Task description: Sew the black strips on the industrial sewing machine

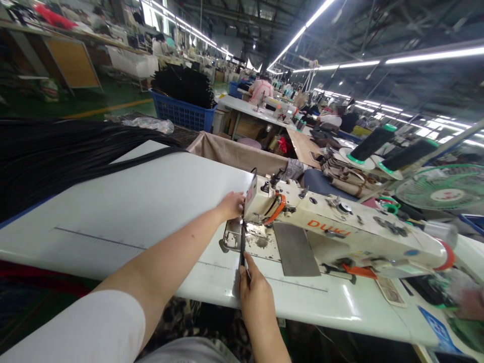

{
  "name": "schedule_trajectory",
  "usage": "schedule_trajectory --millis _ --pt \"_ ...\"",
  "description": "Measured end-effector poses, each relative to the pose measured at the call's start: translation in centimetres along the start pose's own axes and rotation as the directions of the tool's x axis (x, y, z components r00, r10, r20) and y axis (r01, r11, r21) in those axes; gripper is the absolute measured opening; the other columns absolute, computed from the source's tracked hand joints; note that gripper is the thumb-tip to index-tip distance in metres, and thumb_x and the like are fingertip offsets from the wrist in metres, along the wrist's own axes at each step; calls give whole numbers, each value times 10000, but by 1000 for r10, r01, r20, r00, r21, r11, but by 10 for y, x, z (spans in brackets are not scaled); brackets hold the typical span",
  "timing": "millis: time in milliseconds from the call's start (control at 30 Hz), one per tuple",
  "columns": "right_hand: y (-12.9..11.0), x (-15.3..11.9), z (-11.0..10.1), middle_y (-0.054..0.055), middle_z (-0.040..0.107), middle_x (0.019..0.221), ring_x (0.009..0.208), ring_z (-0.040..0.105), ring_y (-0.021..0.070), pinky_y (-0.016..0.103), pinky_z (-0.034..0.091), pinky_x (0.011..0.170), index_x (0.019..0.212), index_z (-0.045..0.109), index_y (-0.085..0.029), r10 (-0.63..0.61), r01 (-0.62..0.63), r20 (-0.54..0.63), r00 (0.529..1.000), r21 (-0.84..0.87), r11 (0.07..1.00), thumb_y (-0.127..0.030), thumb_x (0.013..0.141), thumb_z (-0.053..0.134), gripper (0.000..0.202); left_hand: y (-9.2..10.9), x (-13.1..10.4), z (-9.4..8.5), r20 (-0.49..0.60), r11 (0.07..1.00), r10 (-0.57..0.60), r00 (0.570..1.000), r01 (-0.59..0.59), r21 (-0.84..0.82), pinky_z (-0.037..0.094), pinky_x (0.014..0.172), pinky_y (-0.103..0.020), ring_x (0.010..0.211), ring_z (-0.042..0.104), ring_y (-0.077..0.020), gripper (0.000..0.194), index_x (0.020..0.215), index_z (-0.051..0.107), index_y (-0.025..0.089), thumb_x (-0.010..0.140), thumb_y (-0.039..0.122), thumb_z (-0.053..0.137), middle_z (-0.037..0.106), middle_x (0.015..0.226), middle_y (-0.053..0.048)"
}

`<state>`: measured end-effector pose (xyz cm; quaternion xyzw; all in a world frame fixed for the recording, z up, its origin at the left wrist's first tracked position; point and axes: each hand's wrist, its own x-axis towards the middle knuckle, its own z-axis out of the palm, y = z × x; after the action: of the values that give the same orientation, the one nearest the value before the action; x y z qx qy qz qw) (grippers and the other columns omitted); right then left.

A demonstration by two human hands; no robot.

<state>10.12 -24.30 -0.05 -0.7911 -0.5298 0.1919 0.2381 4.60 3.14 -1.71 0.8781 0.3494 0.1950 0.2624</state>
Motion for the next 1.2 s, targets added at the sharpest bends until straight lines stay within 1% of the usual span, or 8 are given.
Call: schedule_trajectory --millis 233,433,567,733,867,933,1067,1200 --pt "0 4 0 151 767 1157 990 765 314 356 566 808 1453 584 -151 17 -17 10 1000 -18 1000 -352 1025 363 522 3 -4 0 -72 995 -21 997 13 -101 254 1236 -504 1235 613 -282 267 1052 768 213 829 140 640 731 1217 -83" --pt "-1 7 1 138 761 1186 1031 753 304 361 561 854 1441 595 -166 35 -35 3 999 25 999 -349 1019 375 510 3 -7 1 -106 971 -57 993 31 -236 213 1249 -518 1161 637 -264 133 796 754 201 769 103 668 757 1110 -62" --pt "-3 10 1 153 740 1220 1072 726 293 375 548 907 1430 596 -150 30 -28 -31 999 62 998 -341 1020 362 510 0 -7 -1 -154 923 -137 979 69 -379 368 1171 -435 1159 632 -262 72 709 705 174 723 105 691 752 1070 -71" --pt "5 9 -1 152 666 1129 991 674 255 382 542 899 1329 647 -139 -68 93 -200 977 119 989 -392 1013 420 463 -6 -13 -4 -227 793 -307 924 116 -599 484 1030 -384 1057 663 -256 133 693 651 161 753 251 729 742 1029 -86" --pt "10 7 1 146 619 1092 989 627 251 394 544 884 1216 685 -142 -128 209 -375 918 183 961 -380 969 528 377 -8 -30 -2 -220 610 -462 859 128 -782 537 943 -404 941 689 -260 259 726 635 162 767 402 725 720 839 -73" --pt "6 6 0 156 618 1112 1008 616 255 391 540 870 1147 697 -145 -147 253 -411 900 215 943 -395 962 555 342 -7 -42 -1 -210 502 -522 827 99 -859 558 929 -406 921 700 -248 287 749 619 161 792 435 692 713 824 -81" --pt "-9 7 0 105 660 1001 921 617 227 350 514 824 1055 700 -175 -163 268 -305 938 345 899 -467 968 570 331 -1 -73 -5 -192 309 -581 791 -4 -951 587 952 -420 918 722 -226 326 793 586 157 817 465 690 713 872 -106" --pt "-23 13 12 35 665 805 665 558 164 284 448 608 1057 698 -183 -74 51 10 997 637 769 -671 921 573 522 7 -110 -16 -193 219 -601 775 -73 -973 573 1017 -453 931 726 -224 376 825 609 141 768 466 789 703 872 -91"
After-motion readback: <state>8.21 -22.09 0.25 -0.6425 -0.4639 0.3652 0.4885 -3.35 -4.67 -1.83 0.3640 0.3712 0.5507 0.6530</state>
